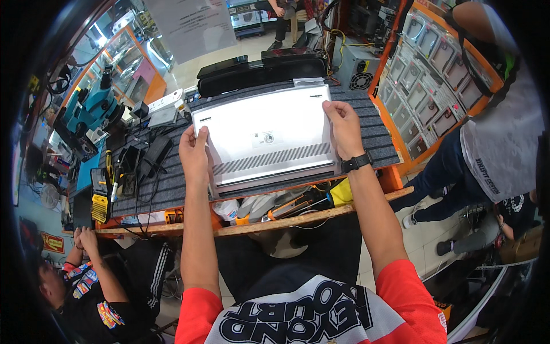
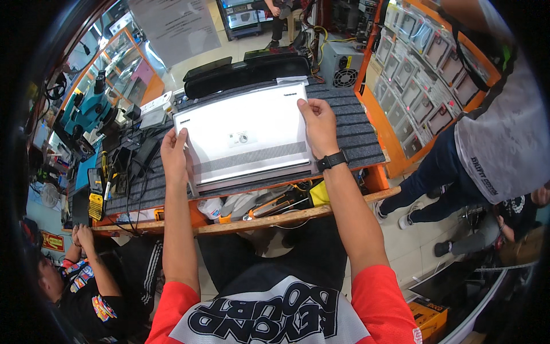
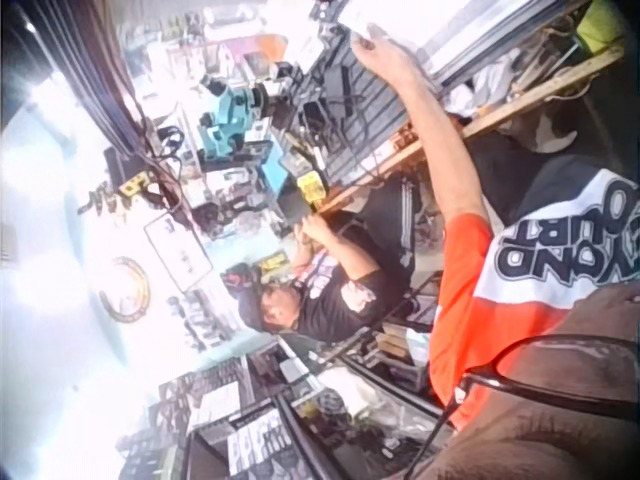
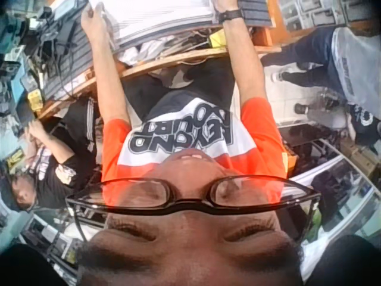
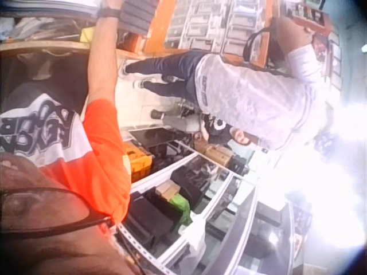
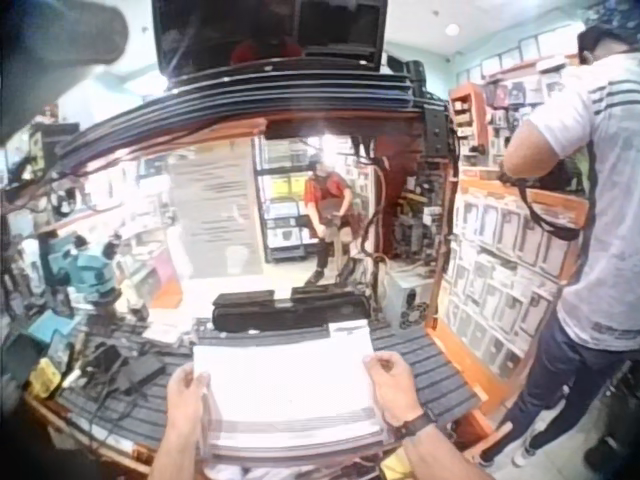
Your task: The person manipulates the internal components of a laptop, powers it on to check the display, and then replaces the bottom cover, pressing it into place by hand.
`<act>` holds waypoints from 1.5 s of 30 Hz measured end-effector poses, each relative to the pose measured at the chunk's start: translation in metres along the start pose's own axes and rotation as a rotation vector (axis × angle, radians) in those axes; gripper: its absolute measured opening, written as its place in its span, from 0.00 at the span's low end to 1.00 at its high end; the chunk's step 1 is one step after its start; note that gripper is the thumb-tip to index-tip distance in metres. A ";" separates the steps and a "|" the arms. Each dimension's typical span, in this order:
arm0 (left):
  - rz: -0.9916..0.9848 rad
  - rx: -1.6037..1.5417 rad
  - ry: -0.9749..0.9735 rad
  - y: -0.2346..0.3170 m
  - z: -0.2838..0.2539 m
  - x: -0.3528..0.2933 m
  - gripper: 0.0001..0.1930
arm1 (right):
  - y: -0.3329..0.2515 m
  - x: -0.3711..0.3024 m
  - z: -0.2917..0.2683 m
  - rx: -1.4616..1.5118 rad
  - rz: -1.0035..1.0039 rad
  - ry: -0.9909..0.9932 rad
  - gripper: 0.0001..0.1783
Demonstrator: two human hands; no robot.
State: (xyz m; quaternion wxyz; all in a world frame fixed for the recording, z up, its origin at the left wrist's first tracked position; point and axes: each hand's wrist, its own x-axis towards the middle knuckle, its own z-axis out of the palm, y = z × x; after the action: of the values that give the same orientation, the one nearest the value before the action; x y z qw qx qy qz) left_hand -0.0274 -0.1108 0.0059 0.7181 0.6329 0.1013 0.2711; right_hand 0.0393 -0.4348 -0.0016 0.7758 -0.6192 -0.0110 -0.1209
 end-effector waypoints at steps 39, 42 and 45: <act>0.979 0.919 -0.396 0.134 0.089 -0.083 0.11 | -0.161 -0.031 -0.039 -0.491 -0.702 -0.362 0.15; 0.968 0.915 -0.423 0.137 0.091 -0.085 0.11 | -0.170 -0.018 -0.013 -0.736 -1.046 -0.463 0.12; 0.961 0.883 -0.431 0.136 0.092 -0.085 0.11 | -0.181 -0.014 0.002 -0.930 -0.931 -0.745 0.10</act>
State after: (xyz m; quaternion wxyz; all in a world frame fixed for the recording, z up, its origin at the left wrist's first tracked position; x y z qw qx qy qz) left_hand -0.0886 -0.2265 0.1370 0.1973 0.8808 -0.2347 0.3609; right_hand -0.0101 -0.4678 0.1700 0.2482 -0.8141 -0.4807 -0.2110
